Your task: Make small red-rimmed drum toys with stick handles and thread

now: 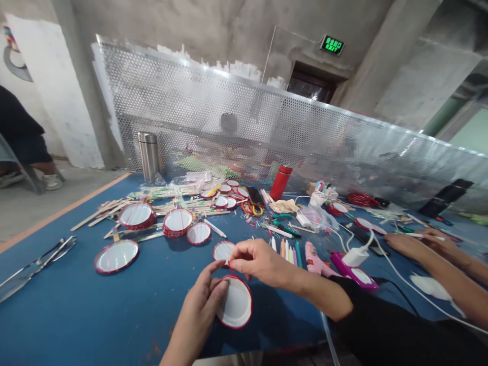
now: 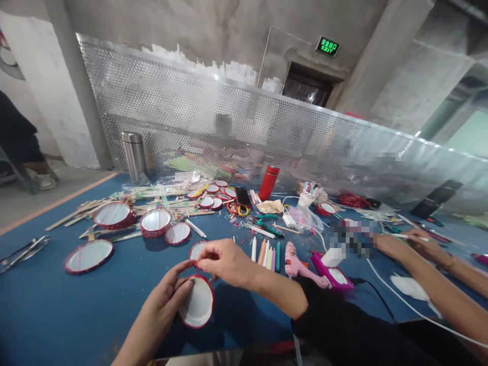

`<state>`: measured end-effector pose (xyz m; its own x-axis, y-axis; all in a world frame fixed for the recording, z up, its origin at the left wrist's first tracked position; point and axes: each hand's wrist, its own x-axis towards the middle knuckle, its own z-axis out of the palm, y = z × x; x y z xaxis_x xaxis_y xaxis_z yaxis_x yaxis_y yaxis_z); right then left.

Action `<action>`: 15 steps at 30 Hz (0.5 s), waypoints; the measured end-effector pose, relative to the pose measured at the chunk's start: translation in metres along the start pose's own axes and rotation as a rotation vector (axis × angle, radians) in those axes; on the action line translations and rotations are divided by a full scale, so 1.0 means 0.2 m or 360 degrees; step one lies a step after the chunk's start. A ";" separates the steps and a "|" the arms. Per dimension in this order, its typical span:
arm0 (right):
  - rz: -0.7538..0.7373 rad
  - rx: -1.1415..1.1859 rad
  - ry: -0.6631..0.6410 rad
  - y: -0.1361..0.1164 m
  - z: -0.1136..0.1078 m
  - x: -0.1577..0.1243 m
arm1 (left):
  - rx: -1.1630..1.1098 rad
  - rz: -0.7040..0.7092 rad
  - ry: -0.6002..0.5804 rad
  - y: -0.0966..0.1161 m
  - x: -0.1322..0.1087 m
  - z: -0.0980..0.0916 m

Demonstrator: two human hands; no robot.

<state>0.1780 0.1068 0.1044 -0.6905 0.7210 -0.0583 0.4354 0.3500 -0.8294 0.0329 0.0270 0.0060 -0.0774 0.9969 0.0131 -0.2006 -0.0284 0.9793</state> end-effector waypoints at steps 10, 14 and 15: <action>-0.0098 0.0240 0.0049 -0.01 0.10 -0.03 | -0.0124 -0.0028 -0.0030 0.05 -0.03 0.00; -0.0007 0.0304 0.0090 -0.02 0.10 -0.04 | -0.0104 -0.0046 0.0007 0.07 -0.04 0.01; 0.0002 0.0326 0.0114 -0.02 0.10 -0.04 | -0.0091 -0.0040 0.0009 0.07 -0.04 0.01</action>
<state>0.1702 0.0869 0.0971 -0.6442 0.7644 -0.0256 0.3046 0.2257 -0.9254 0.0321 0.0191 0.0208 -0.0769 0.9970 -0.0129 -0.2578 -0.0074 0.9662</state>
